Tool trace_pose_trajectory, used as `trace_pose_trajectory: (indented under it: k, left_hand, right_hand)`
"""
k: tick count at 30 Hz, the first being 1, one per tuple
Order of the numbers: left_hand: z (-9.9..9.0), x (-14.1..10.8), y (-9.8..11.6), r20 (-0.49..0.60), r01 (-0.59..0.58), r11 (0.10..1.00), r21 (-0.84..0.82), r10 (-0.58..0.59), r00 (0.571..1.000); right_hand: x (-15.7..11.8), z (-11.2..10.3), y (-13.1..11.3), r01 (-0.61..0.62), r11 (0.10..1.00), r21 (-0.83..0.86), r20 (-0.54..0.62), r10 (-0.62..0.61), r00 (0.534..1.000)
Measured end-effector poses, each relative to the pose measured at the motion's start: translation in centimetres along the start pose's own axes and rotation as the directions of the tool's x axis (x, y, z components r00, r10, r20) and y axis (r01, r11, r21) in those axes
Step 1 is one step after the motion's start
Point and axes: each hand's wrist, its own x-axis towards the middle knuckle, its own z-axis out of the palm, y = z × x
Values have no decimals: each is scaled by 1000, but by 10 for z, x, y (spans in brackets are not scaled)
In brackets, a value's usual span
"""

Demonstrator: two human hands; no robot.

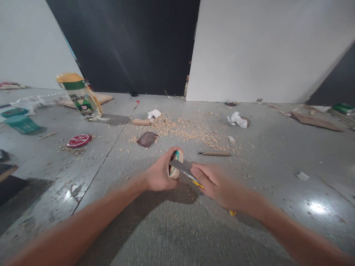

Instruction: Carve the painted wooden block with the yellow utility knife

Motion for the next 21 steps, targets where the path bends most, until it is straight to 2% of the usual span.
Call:
trace_pose_trajectory:
  k: [7,10,15,21]
  left_hand:
    - [-1,0,1,-3,-3,1000,4,3,1000]
    - [-2,1,1,-14,2,1000,13,-2,1000]
    - [-3,2,-2,-38,-46,999,-26,45,998]
    - [0,1,-1,-25,11,1000,-15,-11,1000]
  right_hand:
    - [2,1,-1,0,1000,0,-2,0,1000]
    - [-1,-5,-1,-42,999,8,34,42,999]
    - [-8,-16,-1,-21,1000,0,114,20,993]
    - [-2,-10,-2,-56,998,18,0,56,998]
